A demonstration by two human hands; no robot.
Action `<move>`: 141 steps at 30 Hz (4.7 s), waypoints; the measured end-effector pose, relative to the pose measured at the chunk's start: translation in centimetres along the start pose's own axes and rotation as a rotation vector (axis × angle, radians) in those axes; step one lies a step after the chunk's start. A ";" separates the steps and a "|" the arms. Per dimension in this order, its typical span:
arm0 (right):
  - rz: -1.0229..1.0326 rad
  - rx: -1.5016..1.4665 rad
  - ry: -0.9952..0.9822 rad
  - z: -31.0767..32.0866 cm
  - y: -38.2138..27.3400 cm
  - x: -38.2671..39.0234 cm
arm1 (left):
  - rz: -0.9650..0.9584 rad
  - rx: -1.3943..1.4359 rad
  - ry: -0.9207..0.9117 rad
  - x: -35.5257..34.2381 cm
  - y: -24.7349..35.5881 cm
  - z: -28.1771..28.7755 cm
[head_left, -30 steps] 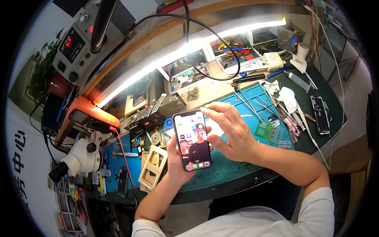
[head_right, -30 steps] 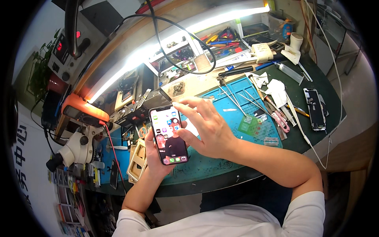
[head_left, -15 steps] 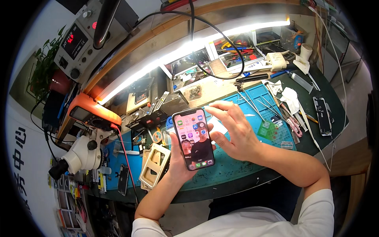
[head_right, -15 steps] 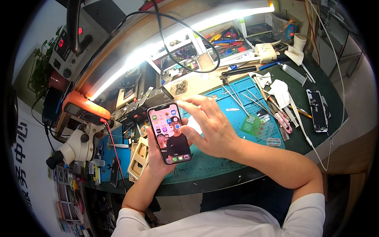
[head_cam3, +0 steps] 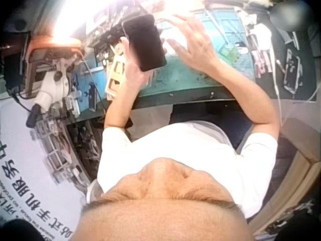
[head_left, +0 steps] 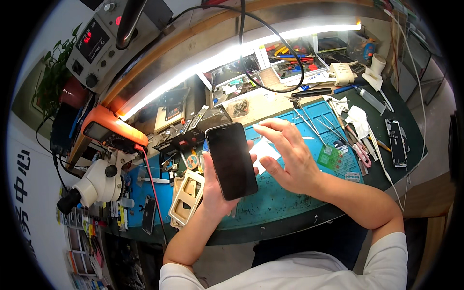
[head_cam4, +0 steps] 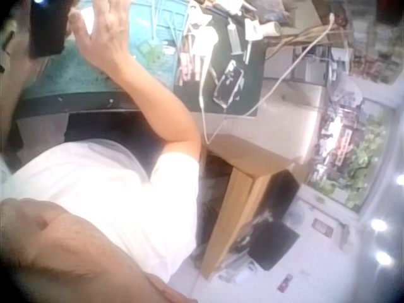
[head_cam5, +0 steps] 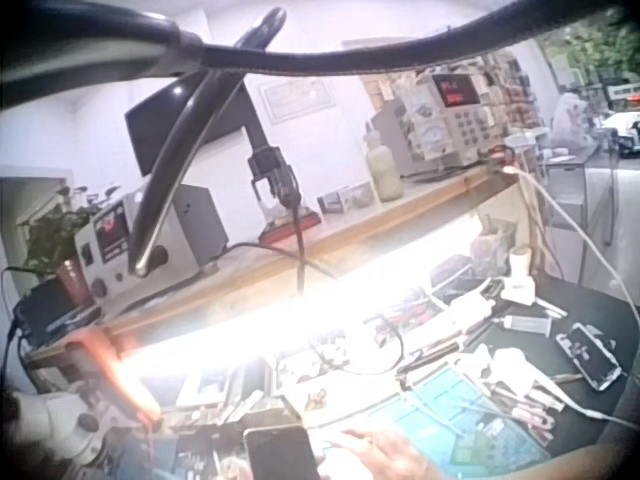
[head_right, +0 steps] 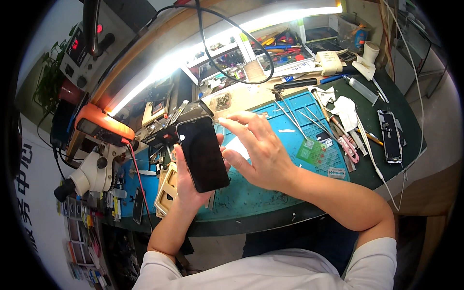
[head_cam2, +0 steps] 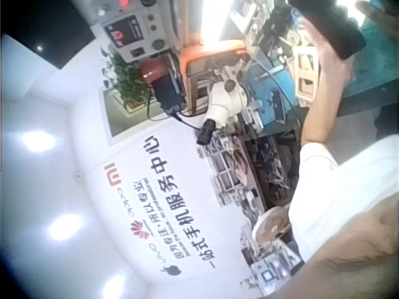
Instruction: The person disassembles a smartphone, removes the battery, and then reassembles the device. They test the phone's functionality by swiping the screen and then proceed to disassemble it again, removing the screen assembly and applying adhesive to a component.
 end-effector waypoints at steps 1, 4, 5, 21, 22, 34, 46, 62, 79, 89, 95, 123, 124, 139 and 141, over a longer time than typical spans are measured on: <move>0.002 0.000 0.001 0.0 0.0 0.0 | 0.009 0.033 -0.015 -0.1 0.1 0.1; 0.012 0.010 -0.011 -0.1 -0.1 0.0 | 0.019 0.098 -0.048 -0.2 0.4 0.2; 0.013 0.006 -0.027 -0.1 -0.1 0.0 | 0.013 0.101 -0.048 -0.3 0.4 0.0; 0.513 -0.034 -0.237 -1.2 -4.3 1.3 | -0.002 0.193 0.033 -0.4 1.0 0.1; 0.529 -0.033 -0.245 -1.3 -4.4 1.4 | 0.006 0.190 0.004 -0.4 1.0 -0.1; 0.161 0.386 -0.020 0.7 -0.6 -0.7 | -0.017 -0.013 -0.017 0.0 0.0 -0.7; 0.298 0.274 -0.076 -0.7 -3.5 0.8 | -0.053 -0.006 -0.074 -0.4 0.4 -0.7; 0.380 0.136 -0.126 -1.3 -4.6 1.1 | -0.082 -0.107 -0.015 -0.2 -0.1 -1.2; 0.322 0.284 -0.101 -0.8 -3.9 0.5 | 0.011 -0.119 0.064 0.3 -1.0 -0.3; 0.143 0.412 -0.079 0.4 -1.7 -0.7 | 0.089 -0.234 0.059 0.6 -1.9 -0.4; 0.281 0.328 -0.051 0.1 -2.5 -0.2 | 0.053 -0.130 0.010 0.5 -1.1 -0.1; 0.532 0.013 -0.243 -0.9 -4.3 0.9 | -0.026 0.105 -0.045 -0.6 0.8 -0.1; 0.549 0.016 -0.264 -1.0 -4.3 1.0 | -0.005 0.119 -0.060 -0.6 0.8 -0.1; 0.271 0.353 -0.097 -0.4 -1.7 -0.1 | 0.038 0.107 -0.026 -0.1 0.1 0.4; 0.271 0.352 -0.097 -0.5 -1.7 -0.1 | 0.039 0.108 -0.021 -0.2 0.1 0.5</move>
Point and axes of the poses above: each hand's wrist, its own x-axis away from the middle knuckle, its own z-axis out of the back of the hand, y = z × x, the point moved 7 cm from there along -x, towards the middle knuckle, and after that the axes turned 15 degrees about x, right-handed, at the moved point
